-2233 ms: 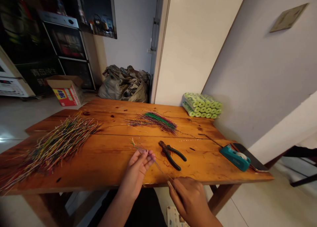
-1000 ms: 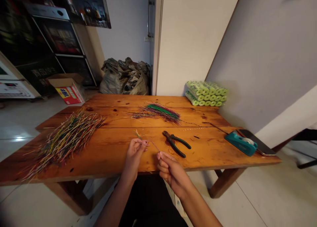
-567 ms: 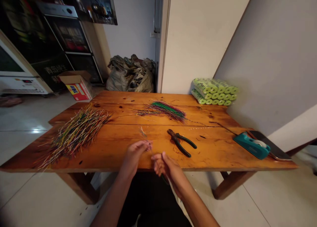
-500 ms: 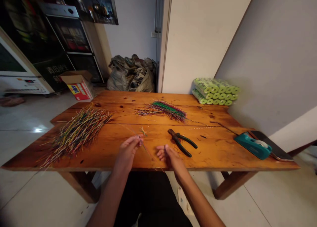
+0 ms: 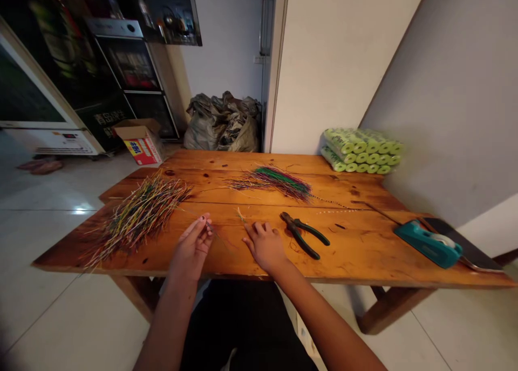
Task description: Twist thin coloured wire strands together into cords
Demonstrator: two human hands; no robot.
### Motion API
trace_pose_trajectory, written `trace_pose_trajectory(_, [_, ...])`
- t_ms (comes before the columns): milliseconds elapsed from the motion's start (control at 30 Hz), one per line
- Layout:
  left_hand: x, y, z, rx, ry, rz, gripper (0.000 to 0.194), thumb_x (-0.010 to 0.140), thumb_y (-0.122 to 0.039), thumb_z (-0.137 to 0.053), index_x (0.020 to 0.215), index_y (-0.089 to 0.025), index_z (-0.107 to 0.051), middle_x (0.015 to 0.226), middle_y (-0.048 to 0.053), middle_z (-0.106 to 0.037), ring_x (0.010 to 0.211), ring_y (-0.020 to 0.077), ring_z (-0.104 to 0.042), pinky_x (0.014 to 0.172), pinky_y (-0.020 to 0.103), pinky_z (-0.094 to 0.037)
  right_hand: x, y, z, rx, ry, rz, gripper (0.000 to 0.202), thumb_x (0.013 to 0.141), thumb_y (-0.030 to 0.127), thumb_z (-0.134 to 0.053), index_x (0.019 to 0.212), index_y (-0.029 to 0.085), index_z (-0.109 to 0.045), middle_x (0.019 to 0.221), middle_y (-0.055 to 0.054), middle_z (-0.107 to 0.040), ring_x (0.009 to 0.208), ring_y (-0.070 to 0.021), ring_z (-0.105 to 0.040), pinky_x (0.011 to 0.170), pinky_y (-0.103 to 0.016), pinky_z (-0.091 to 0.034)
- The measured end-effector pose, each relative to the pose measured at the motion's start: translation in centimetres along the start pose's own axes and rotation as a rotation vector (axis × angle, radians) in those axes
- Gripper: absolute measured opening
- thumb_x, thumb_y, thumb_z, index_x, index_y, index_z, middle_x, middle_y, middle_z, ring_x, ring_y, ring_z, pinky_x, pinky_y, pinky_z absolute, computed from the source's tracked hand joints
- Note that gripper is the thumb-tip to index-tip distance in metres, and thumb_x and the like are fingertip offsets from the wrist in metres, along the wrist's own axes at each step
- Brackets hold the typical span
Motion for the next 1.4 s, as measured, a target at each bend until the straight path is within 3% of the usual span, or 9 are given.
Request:
trace_pose_trajectory(100, [0.0,0.1,-0.2,0.009,0.013,0.015,0.013,0.065,-0.011,-0.070,0.079,-0.009,-0.070,0.068,0.003,-0.068,0.057,0.0045,-0.060,0.054,0.010,-0.046,-0.8,0.4,0.5,-0.053,0.010,0.030,0.038,0.091,0.043,-0.036,0.121,0.024,-0.051,0.103,-0.009,-0.060,0.095,-0.0260,-0.048,0.074,-0.037,-0.042])
trace_pose_trajectory(233, [-0.1,0.2,-0.1,0.022,0.005,-0.004,0.015,0.065,-0.013,-0.071,0.080,-0.011,-0.070,0.070,0.003,-0.069,0.059,0.0046,-0.061,0.056,0.011,-0.047,-4.0,0.3,1.3,-0.087,0.028,0.059,0.034,0.091,0.040,-0.039,0.114,0.020,-0.055,0.104,-0.008,-0.061,0.096,-0.0241,-0.050,0.081,-0.036,-0.042])
trace_pose_trajectory(433, [-0.2,1.5,-0.4,0.092,-0.002,0.029,0.022,0.058,-0.019,-0.076,0.078,-0.010,-0.070,0.070,0.003,-0.069,0.058,0.0047,-0.059,0.055,0.011,-0.046,-8.0,-2.4,3.0,-0.112,-0.003,-0.047,0.032,0.091,0.038,-0.040,0.111,0.020,-0.057,0.107,-0.008,-0.061,0.095,-0.0251,-0.053,0.079,-0.038,-0.046])
trace_pose_trajectory(533, [-0.4,2.1,-0.9,0.129,0.001,0.057,0.025,0.056,-0.021,-0.077,0.077,-0.010,-0.071,0.070,0.003,-0.068,0.058,0.0049,-0.059,0.055,0.012,-0.045,-8.3,-3.5,3.9,-0.078,-0.008,-0.062,0.033,0.091,0.037,-0.039,0.114,0.020,-0.055,0.109,-0.009,-0.061,0.093,-0.0240,-0.054,0.079,-0.039,-0.047])
trace_pose_trajectory(633, [-0.6,2.4,-1.4,0.151,0.009,0.075,0.025,0.054,-0.022,-0.078,0.076,-0.011,-0.071,0.069,0.003,-0.068,0.058,0.0056,-0.058,0.057,0.014,-0.045,-8.1,-3.1,4.0,-0.061,-0.007,0.041,0.042,0.090,0.039,-0.041,0.128,0.022,-0.045,0.123,-0.009,-0.056,0.108,-0.0251,-0.049,0.088,-0.041,-0.044])
trace_pose_trajectory(767, [-0.7,2.9,-1.7,0.151,0.022,0.091,0.026,0.051,-0.024,-0.079,0.073,-0.011,-0.071,0.070,0.003,-0.068,0.059,0.0061,-0.057,0.057,0.015,-0.043,-7.9,-2.2,2.1,-0.105,0.031,0.180,0.048,0.090,0.039,-0.042,0.135,0.023,-0.037,0.134,-0.004,-0.049,0.125,-0.0279,-0.037,0.101,-0.052,-0.031])
trace_pose_trajectory(867, [-0.8,3.4,-2.2,0.155,0.061,0.092,0.026,0.051,-0.026,-0.080,0.072,-0.012,-0.072,0.069,0.003,-0.067,0.060,0.0062,-0.057,0.057,0.014,-0.043,-7.9,-2.2,1.0,-0.113,0.022,0.215,0.047,0.091,0.036,-0.040,0.135,0.020,-0.037,0.136,-0.004,-0.047,0.128,-0.0260,-0.034,0.105,-0.054,-0.026])
trace_pose_trajectory(1200, [-1.2,3.8,-3.1,0.142,0.145,0.096,0.023,0.055,-0.027,-0.078,0.071,-0.012,-0.073,0.068,0.003,-0.065,0.060,0.0054,-0.055,0.056,0.013,-0.044,-8.9,-1.6,2.1,-0.014,-0.061,0.308,0.044,0.088,0.029,-0.048,0.131,0.020,-0.042,0.127,-0.007,-0.056,0.119,-0.0226,-0.047,0.099,-0.044,-0.042])
trace_pose_trajectory(1400, [-2.0,4.3,-3.8,0.149,0.167,0.113,0.024,0.054,-0.028,-0.079,0.070,-0.011,-0.073,0.066,0.003,-0.064,0.061,0.0071,-0.055,0.055,0.013,-0.043,-10.3,-0.4,3.4,0.128,-0.189,0.451,0.027,0.089,0.021,-0.046,0.112,0.023,-0.059,0.102,-0.005,-0.070,0.100,-0.0184,-0.060,0.087,-0.034,-0.050])
Point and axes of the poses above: each hand's wrist, its own x-axis towards the middle knuckle, its own z-axis out of the back of the hand, y = z × x, the point moved 10 cm from there along x, towards the middle knuckle
